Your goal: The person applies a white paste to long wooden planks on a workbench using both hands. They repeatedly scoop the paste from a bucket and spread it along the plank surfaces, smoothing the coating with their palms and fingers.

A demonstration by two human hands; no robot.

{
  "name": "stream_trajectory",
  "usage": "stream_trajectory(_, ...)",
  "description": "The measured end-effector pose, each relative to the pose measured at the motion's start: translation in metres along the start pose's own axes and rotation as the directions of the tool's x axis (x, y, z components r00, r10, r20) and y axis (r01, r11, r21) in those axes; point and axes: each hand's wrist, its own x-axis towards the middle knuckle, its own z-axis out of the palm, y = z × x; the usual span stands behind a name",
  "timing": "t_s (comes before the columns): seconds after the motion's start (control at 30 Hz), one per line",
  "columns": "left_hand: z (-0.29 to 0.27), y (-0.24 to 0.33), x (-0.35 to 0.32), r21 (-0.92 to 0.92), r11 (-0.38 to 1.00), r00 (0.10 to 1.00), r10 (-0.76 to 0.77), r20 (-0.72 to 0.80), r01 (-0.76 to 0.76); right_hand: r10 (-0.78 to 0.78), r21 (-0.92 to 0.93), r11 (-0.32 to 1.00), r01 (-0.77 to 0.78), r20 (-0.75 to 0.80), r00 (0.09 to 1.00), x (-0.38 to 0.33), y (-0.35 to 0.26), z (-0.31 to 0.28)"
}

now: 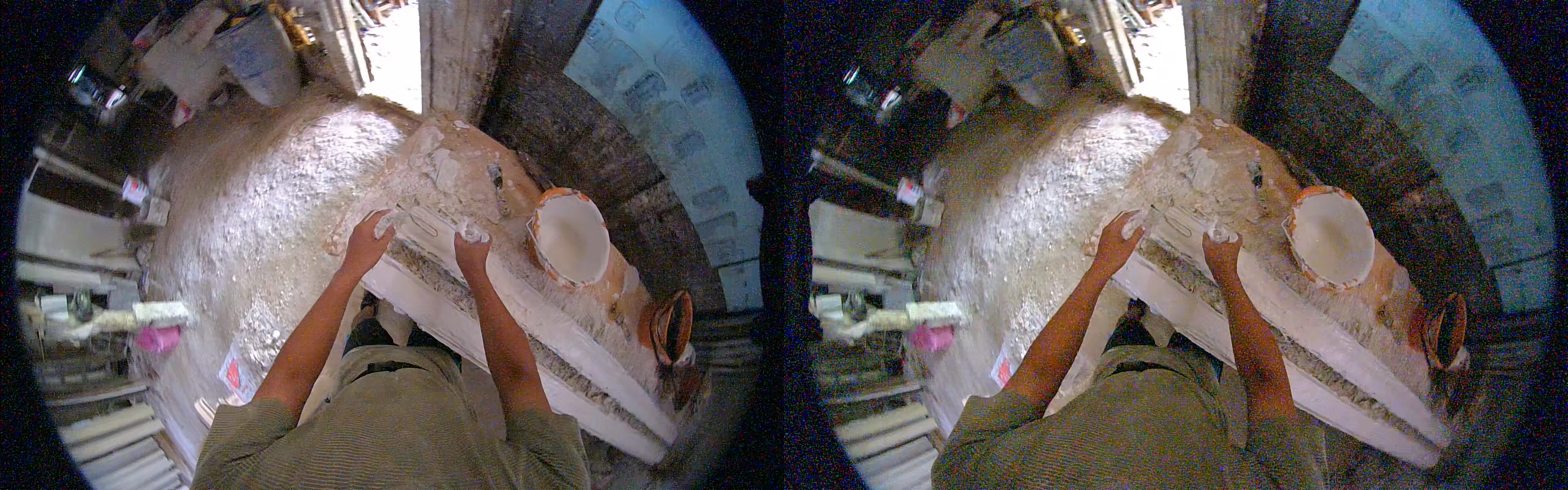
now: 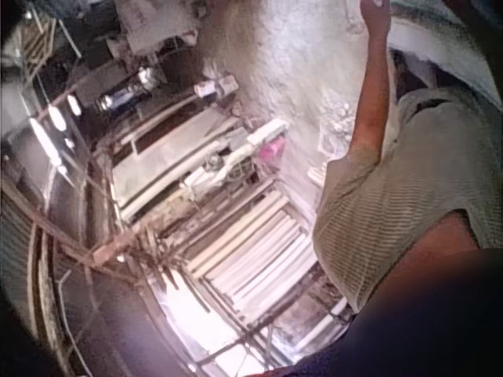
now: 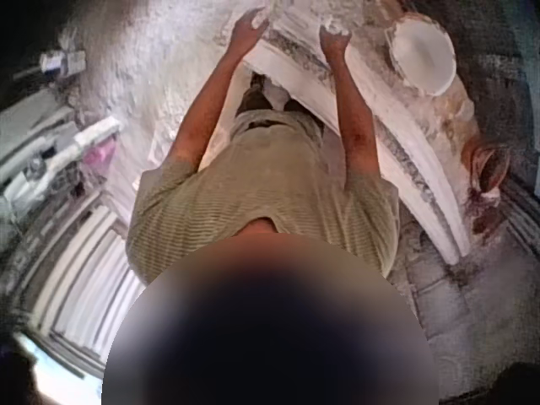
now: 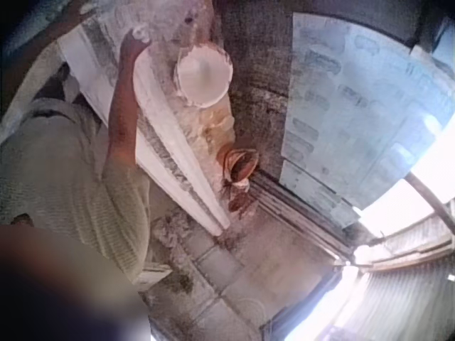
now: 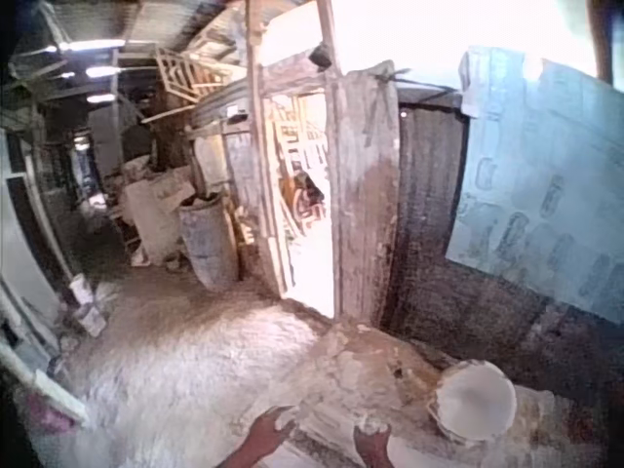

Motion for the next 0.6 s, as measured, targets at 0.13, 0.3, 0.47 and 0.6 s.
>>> stream_trajectory(0.13, 0.015, -0.029, 0.062, 0.418, 0.873, 0.968, 0.209, 0.141, -0.249, 0.145, -0.268, 0.958, -0.098, 0.160, 0.976, 0.015, -0.008, 0.001)
stream_trajectory(0.3, 0.019, -0.059, 0.104, 0.313, 0.895, 0.909, 0.194, 0.369, -0.319, 0.052, -0.523, 0.853, 0.004, 0.094, 0.994, 0.052, -0.047, 0.030)
stream_trajectory(0.47, 0.014, -0.075, 0.115, 0.194, 0.864, 0.826, 0.344, 0.447, -0.465, 0.360, -0.487, 0.807, -0.335, -0.045, 0.932, 0.085, -0.054, 0.057)
stream_trajectory(0.6, 0.009, -0.095, 0.125, 0.144, 0.873, 0.816, 0.362, 0.450, -0.466, 0.230, -0.683, 0.724, -0.101, 0.101, 0.968, 0.091, -0.029, 0.062)
